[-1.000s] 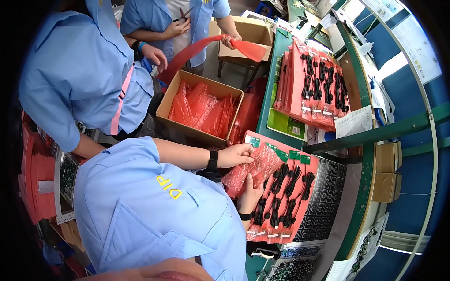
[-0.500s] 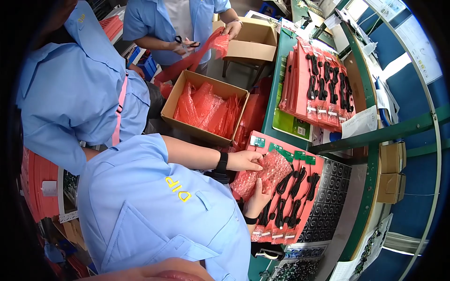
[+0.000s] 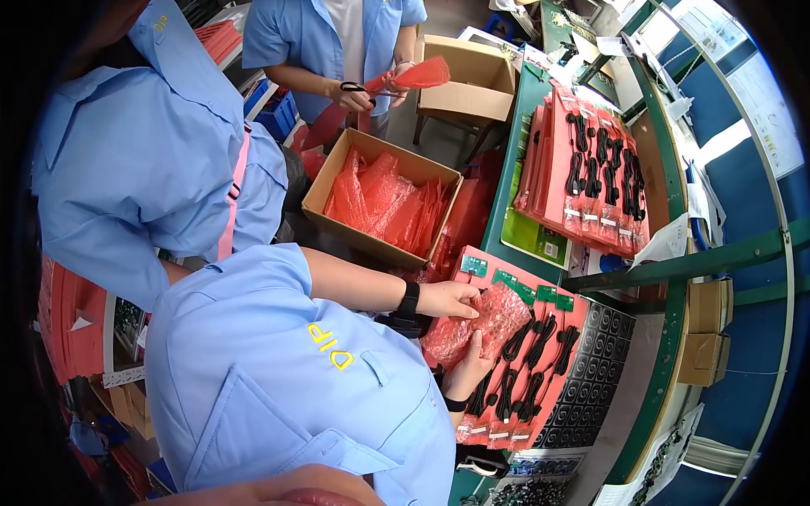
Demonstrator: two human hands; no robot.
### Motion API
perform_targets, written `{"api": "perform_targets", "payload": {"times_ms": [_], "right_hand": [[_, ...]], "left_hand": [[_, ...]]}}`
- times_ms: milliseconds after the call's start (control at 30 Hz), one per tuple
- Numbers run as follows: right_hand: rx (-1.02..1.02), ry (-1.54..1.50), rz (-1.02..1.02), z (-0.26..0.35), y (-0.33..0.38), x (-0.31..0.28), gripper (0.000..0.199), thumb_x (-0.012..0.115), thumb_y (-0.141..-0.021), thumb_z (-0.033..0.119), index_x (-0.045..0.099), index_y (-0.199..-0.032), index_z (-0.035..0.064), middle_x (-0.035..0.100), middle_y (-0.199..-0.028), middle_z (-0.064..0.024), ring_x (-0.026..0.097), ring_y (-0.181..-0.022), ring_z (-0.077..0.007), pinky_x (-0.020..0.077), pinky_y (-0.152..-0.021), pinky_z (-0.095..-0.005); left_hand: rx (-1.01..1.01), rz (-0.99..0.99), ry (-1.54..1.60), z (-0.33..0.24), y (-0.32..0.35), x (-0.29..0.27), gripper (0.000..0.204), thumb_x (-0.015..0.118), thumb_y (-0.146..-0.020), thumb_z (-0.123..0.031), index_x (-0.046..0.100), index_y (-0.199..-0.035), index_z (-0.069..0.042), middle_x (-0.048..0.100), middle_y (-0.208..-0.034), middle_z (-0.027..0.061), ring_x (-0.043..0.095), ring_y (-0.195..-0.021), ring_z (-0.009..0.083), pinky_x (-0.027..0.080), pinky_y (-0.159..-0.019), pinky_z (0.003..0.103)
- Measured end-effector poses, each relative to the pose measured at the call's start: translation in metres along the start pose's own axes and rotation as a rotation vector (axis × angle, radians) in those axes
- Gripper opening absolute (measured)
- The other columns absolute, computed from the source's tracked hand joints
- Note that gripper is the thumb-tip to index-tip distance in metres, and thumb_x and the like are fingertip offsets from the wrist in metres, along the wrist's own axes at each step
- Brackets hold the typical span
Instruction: The person picks up a circuit board and places it into a bubble wrap sleeve, then seals the package with tape from a dispenser. The wrapped circuit board is then placed back onto a tray next to a cable.
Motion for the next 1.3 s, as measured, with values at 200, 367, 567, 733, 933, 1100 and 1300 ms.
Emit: {"api": "perform_targets", "payload": {"times_ms": [200,367,567,733,933,1100,1300], "right_hand": [[0.001,-0.052,0.047,0.004,0.005,0.005,0.029,0.061,-0.087,0.017,0.056,-0.106,-0.0043,0.06,-0.103,-0.01,0.056,-0.087,-0.0156,0.0443,-0.08,-0.0288],[0.005,-0.069,0.06,-0.006,0.0,0.015,0.03,0.058,-0.089,0.022,0.058,-0.102,-0.0051,0.061,-0.101,-0.008,0.054,-0.087,-0.0123,0.0416,-0.081,-0.0263],[0.04,-0.14,0.054,-0.005,0.004,0.003,0.035,0.056,-0.09,0.028,0.056,-0.105,-0.0039,0.06,-0.101,-0.009,0.055,-0.088,-0.0142,0.0423,-0.081,-0.0276],[0.055,-0.203,0.058,-0.003,0.006,0.009,0.037,0.056,-0.09,0.029,0.054,-0.107,-0.0037,0.06,-0.103,-0.0095,0.056,-0.089,-0.0158,0.0429,-0.082,-0.0284],[0.054,-0.205,0.091,-0.003,0.008,0.008,0.035,0.056,-0.09,0.027,0.054,-0.108,-0.003,0.06,-0.104,-0.0097,0.057,-0.09,-0.0165,0.0444,-0.082,-0.0292],[0.058,-0.198,0.072,-0.002,0.01,0.009,0.032,0.056,-0.09,0.025,0.055,-0.107,-0.0021,0.06,-0.103,-0.0089,0.057,-0.09,-0.0157,0.0442,-0.082,-0.0292],[-0.008,-0.174,0.093,0.0,-0.003,0.009,0.027,0.059,-0.089,0.019,0.054,-0.106,-0.0011,0.06,-0.102,-0.0068,0.056,-0.09,-0.013,0.0436,-0.082,-0.0268]], "left_hand": [[-0.007,0.001,-0.015,0.013,0.0,0.0,0.022,0.061,-0.085,-0.019,0.055,-0.094,0.001,0.059,-0.08,0.0063,0.054,-0.073,0.0122,0.045,-0.065,0.028],[0.007,-0.007,-0.042,0.017,0.003,-0.008,0.021,0.062,-0.085,-0.019,0.057,-0.091,0.0,0.06,-0.078,0.0065,0.054,-0.07,0.012,0.044,-0.063,0.028],[0.036,0.003,-0.067,0.016,0.001,0.001,0.02,0.062,-0.085,-0.019,0.057,-0.088,0.0,0.06,-0.075,0.0064,0.055,-0.069,0.0125,0.044,-0.062,0.028],[0.006,0.015,-0.074,0.013,0.008,0.001,0.02,0.06,-0.087,-0.02,0.056,-0.09,-0.001,0.056,-0.073,0.0032,0.052,-0.069,0.0102,0.042,-0.061,0.027],[-0.003,0.012,-0.092,0.013,0.009,0.002,0.02,0.06,-0.087,-0.02,0.057,-0.09,0.0,0.056,-0.072,0.0029,0.051,-0.067,0.0098,0.042,-0.061,0.028],[-0.036,0.027,-0.04,0.025,0.004,0.004,0.021,0.062,-0.086,-0.019,0.06,-0.095,-0.001,0.062,-0.08,0.0049,0.055,-0.072,0.0123,0.044,-0.065,0.028],[-0.168,0.043,0.294,0.019,0.003,0.006,0.027,0.062,-0.087,-0.024,0.062,-0.103,-0.003,0.064,-0.091,0.0003,0.056,-0.084,0.0087,0.044,-0.077,0.025]]}}
Point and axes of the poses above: each hand's wrist, its own y-axis away from the middle knuckle, its own x-axis out of the palm, z = x × y, the point moved 5 cm from there along -y, towards the middle knuckle
